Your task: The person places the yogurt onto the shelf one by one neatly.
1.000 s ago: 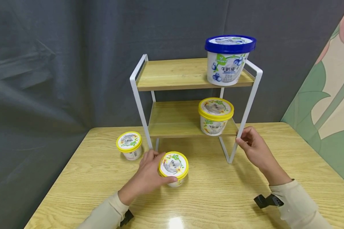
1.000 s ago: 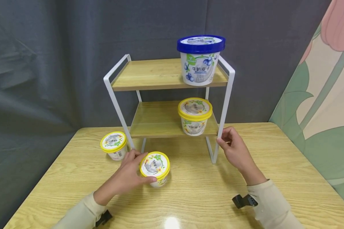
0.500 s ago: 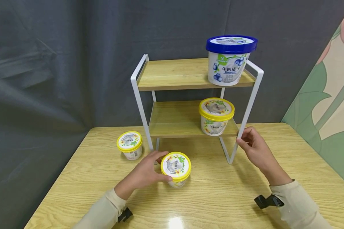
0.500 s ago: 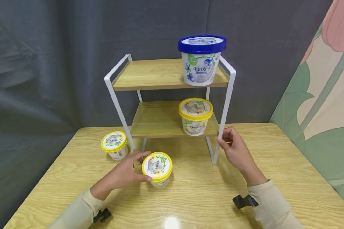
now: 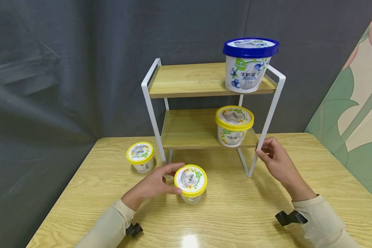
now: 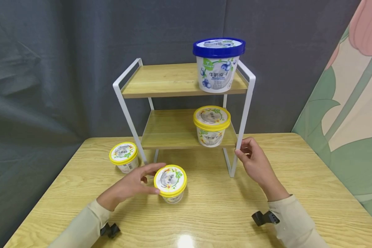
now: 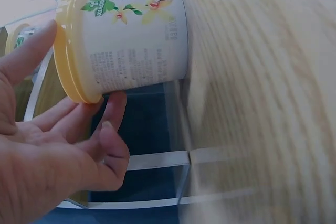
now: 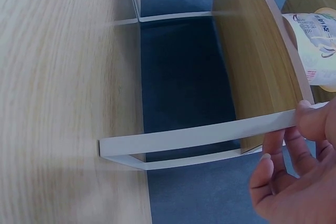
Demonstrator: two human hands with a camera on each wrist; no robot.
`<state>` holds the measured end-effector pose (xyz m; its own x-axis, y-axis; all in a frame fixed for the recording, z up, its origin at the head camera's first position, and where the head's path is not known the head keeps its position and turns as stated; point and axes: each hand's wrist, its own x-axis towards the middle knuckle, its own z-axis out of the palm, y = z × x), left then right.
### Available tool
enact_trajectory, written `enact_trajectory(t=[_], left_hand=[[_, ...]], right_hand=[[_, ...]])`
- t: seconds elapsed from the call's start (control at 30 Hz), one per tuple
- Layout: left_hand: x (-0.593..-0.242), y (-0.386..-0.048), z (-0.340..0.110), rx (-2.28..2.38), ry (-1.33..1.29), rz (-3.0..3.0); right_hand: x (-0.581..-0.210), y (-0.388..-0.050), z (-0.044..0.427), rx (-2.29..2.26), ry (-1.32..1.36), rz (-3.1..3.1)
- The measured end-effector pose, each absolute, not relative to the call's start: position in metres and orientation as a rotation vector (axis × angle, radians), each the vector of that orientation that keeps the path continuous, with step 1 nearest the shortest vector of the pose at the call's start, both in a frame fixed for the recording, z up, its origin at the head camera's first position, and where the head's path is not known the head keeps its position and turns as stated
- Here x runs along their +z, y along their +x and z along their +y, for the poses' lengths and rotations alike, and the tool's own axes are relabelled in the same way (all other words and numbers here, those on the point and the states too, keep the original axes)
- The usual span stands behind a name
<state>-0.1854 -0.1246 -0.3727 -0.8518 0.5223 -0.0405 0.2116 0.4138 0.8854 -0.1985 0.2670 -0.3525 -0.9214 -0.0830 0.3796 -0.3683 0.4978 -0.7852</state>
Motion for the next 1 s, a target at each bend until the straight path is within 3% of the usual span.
enact_trajectory(t=[0.6,1.0], left_hand=[[-0.383,-0.192,-0.131,1.609,0.64,2.017],[-0.381,-0.165,-0.101,1.494,0.461,2.305]], right_hand=[[-0.353,-0.199,0.268,1.389,0.398,-2.433],[-0.354,-0.2,0.267,1.383,0.44,-2.417]])
